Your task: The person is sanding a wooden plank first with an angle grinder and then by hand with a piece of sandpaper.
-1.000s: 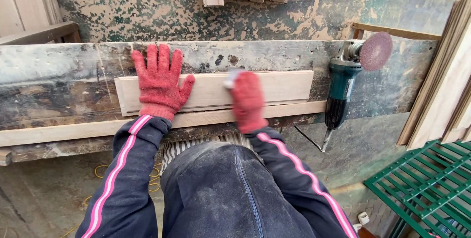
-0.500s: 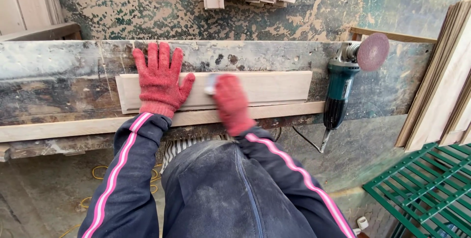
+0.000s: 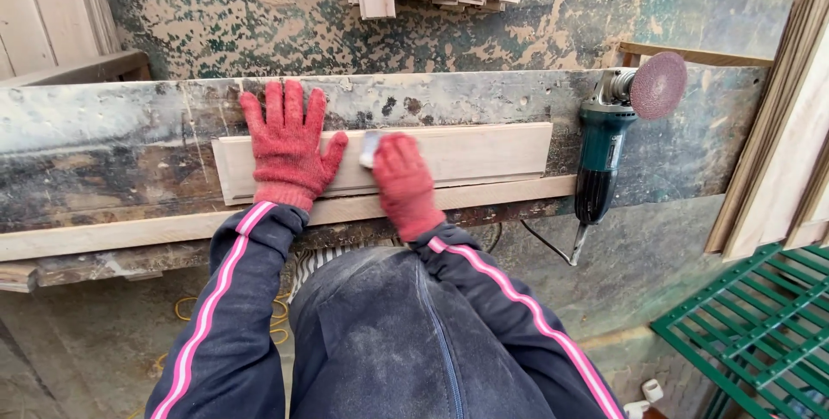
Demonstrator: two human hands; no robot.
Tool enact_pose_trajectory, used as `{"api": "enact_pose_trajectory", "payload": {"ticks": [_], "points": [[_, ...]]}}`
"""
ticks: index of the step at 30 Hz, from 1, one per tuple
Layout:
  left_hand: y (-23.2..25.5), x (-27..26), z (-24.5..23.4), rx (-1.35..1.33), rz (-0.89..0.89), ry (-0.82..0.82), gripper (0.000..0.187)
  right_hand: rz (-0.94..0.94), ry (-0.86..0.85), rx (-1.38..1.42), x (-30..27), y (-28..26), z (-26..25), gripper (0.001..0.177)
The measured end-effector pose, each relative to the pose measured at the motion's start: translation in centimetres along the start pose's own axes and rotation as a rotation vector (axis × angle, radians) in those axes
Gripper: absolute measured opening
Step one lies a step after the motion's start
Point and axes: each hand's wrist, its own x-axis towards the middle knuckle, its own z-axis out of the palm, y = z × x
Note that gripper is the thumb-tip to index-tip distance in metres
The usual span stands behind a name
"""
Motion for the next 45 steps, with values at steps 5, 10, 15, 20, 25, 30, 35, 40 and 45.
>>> {"api": "enact_pose_trajectory", "payload": {"ticks": [5, 10, 15, 20, 25, 30, 35, 40, 45], "points": [[-0.2, 0.1, 0.3, -0.008, 0.039, 0.061, 0.07, -0.018, -0.086, -0.044, -2.1, 7.0, -4.6, 0.015], [-0.1, 0.4, -0.2, 0.007, 0.011, 0.013, 0.069, 0.472, -0.091, -0.257, -4.0, 11.2, -8.3, 0.015], [0.0, 0.2, -0.1, 0.015, 0.013, 0.015, 0.071, 0.165, -0.113, -0.082, -3.1, 1.6, -2.6, 0.035], [-0.1, 0.5, -0.2, -0.014, 0.031, 0.044, 0.068, 0.051, -0.186, -0.371, -8.2, 9.4, -3.8, 0.054], [-0.2, 0.2, 0.0, -0.006, 0.028, 0.031, 0.068, 0.543, -0.277, -0.456, -21.3, 14.9, -2.4, 0.048], [-0.3, 0.3, -0.6, -0.004, 0.032, 0.02, 0.069, 0.201, -0.13, -0.026, -8.1, -1.0, -1.5, 0.055], [-0.1, 0.2, -0.5, 0.019, 0.023, -0.014, 0.069, 0.173, -0.241, -0.53, -11.5, 11.5, -7.5, 0.047], [0.0, 0.3, -0.2, 0.0, 0.028, 0.002, 0.069, 0.13, -0.172, -0.338, -10.2, 3.5, -1.0, 0.043], [-0.3, 0.4, 0.1, 0.007, 0.036, 0.029, 0.068, 0.04, -0.275, -0.178, -8.1, 4.7, -3.2, 0.051]]}}
